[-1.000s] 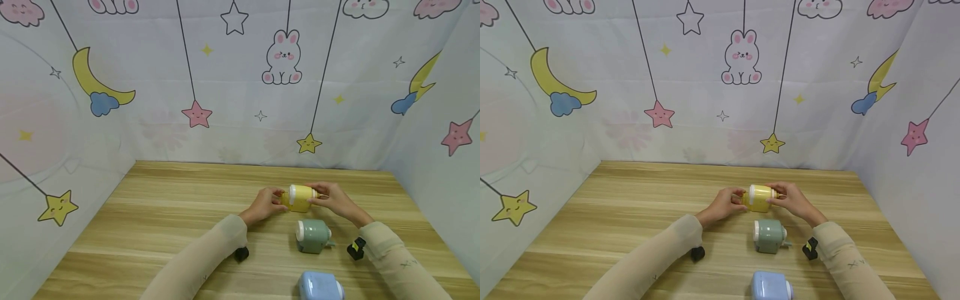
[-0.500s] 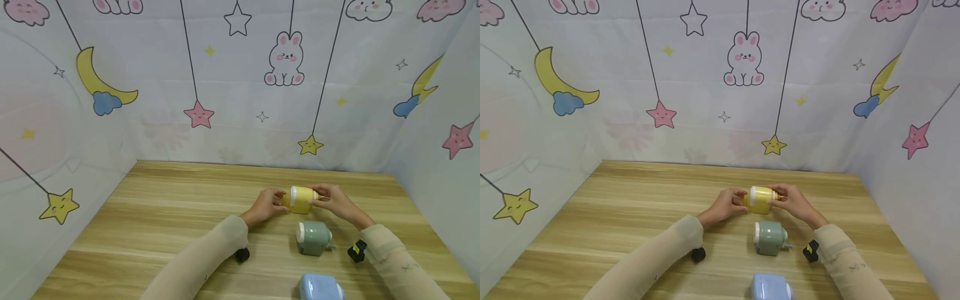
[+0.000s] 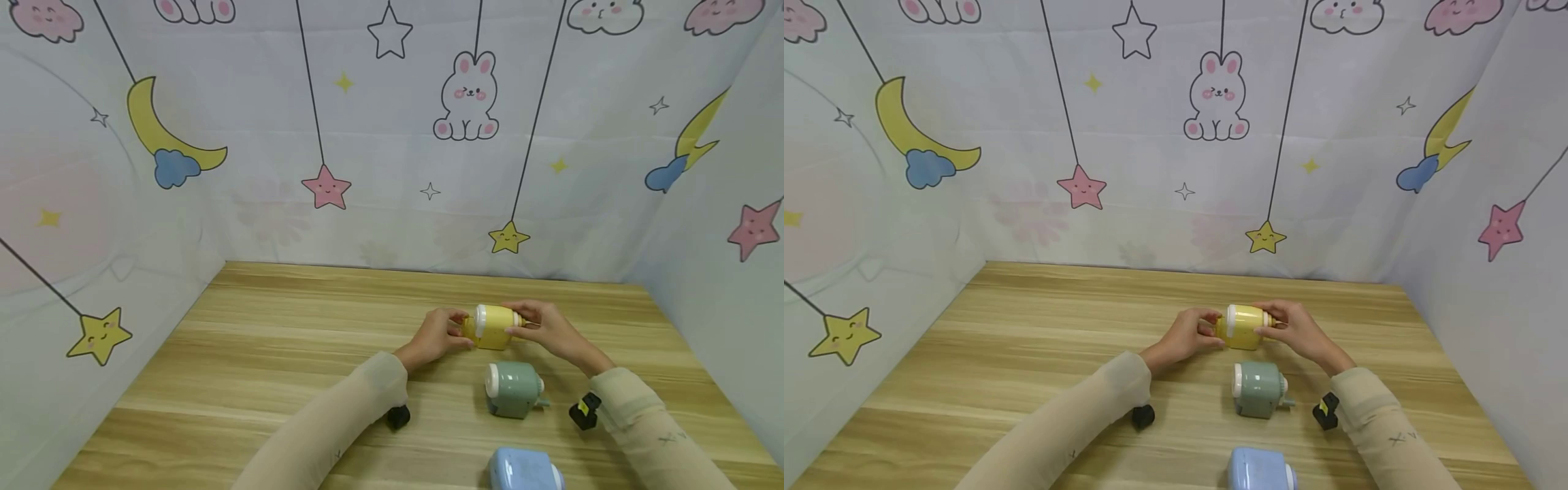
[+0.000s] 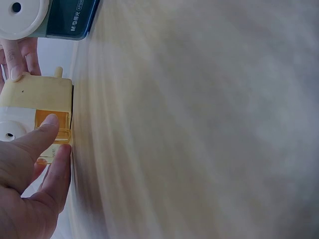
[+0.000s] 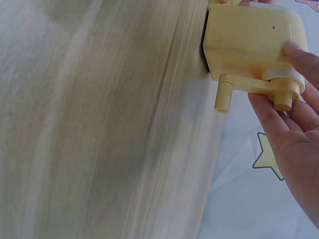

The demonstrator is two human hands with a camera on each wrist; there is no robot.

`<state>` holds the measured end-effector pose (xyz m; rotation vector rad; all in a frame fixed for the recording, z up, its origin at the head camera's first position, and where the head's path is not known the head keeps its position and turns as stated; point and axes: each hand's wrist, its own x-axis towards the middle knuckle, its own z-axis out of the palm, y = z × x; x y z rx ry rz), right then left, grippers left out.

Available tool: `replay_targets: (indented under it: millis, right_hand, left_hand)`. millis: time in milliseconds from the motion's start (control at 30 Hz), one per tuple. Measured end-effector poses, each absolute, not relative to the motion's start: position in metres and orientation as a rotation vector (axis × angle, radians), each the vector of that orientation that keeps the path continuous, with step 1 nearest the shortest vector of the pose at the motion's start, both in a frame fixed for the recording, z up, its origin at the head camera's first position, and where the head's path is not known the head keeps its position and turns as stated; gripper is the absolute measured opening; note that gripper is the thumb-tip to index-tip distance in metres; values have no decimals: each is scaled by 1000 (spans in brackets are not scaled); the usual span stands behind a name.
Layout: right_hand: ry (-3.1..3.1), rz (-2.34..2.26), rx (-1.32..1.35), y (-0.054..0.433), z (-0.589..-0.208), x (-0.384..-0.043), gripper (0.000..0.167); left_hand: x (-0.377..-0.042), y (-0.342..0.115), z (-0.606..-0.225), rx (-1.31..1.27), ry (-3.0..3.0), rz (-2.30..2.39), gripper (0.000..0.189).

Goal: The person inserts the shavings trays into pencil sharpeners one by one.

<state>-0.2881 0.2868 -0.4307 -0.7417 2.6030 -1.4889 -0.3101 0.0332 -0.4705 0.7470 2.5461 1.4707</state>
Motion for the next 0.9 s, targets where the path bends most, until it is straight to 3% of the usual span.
replay_targets:
  millis: [900]
  right_hand:
    - [2604, -1488, -726, 286, -429, -286, 47]
  left_hand:
    - [-311, 36, -471, 753, 2553, 1459, 53]
